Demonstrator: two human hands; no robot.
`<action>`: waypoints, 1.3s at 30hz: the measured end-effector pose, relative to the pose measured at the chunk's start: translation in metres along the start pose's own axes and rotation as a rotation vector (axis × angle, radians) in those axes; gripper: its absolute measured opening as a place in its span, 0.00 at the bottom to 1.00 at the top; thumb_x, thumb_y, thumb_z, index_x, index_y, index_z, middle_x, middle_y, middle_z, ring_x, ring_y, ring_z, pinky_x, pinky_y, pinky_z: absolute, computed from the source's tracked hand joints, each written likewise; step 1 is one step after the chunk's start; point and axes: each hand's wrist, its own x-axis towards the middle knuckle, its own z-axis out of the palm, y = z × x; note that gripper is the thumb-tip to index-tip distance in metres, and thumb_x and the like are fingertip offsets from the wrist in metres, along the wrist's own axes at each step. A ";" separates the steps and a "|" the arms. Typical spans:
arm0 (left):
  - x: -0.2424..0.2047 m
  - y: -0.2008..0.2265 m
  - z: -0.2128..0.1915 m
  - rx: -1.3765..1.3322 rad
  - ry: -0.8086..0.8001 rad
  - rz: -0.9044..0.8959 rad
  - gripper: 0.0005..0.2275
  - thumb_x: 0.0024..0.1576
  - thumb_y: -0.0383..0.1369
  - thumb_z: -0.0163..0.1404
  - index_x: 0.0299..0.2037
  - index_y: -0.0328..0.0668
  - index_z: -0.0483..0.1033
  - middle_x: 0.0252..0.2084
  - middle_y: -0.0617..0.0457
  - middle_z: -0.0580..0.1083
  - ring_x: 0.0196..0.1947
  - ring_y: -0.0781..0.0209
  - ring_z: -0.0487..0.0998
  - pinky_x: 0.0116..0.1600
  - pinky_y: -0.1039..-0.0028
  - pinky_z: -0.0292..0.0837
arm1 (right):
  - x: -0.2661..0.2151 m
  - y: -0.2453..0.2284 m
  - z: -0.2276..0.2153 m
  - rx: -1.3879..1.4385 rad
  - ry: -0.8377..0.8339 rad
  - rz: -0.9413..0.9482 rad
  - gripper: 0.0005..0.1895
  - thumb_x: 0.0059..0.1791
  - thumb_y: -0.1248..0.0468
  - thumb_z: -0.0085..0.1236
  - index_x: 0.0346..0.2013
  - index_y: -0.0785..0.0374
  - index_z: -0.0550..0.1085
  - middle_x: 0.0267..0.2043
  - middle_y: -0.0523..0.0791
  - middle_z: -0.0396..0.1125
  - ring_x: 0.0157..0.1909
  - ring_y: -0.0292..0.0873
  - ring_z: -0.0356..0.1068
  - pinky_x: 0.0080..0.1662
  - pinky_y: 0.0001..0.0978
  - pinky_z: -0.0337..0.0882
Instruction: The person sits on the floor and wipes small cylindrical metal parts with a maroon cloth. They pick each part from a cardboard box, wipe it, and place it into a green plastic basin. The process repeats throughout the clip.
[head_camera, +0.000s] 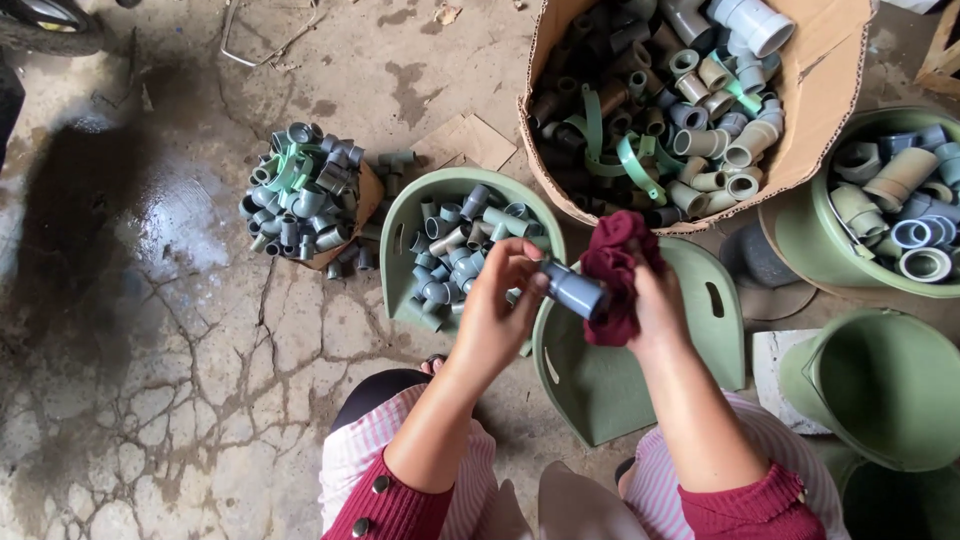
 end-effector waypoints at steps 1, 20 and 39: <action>0.002 -0.007 -0.003 -0.001 0.004 -0.002 0.09 0.51 0.22 0.43 0.40 0.41 0.62 0.24 0.50 0.70 0.27 0.61 0.67 0.39 0.72 0.63 | 0.007 0.007 -0.004 -0.003 -0.003 0.002 0.13 0.42 0.54 0.52 0.20 0.59 0.68 0.17 0.44 0.62 0.22 0.38 0.64 0.29 0.26 0.65; -0.005 -0.014 0.019 -0.560 -0.312 -0.414 0.23 0.48 0.25 0.45 0.54 0.23 0.56 0.38 0.34 0.68 0.39 0.51 0.71 0.50 0.64 0.65 | 0.021 0.049 -0.038 -0.516 -0.029 -0.825 0.11 0.40 0.69 0.54 0.35 0.71 0.69 0.32 0.53 0.64 0.38 0.52 0.65 0.41 0.41 0.64; 0.013 -0.059 0.024 -0.740 0.047 -0.332 0.08 0.57 0.32 0.37 0.42 0.37 0.60 0.27 0.52 0.62 0.26 0.65 0.70 0.34 0.78 0.71 | -0.010 0.049 -0.025 -0.470 -0.201 -1.162 0.07 0.42 0.69 0.52 0.35 0.65 0.72 0.44 0.53 0.62 0.47 0.53 0.63 0.49 0.40 0.62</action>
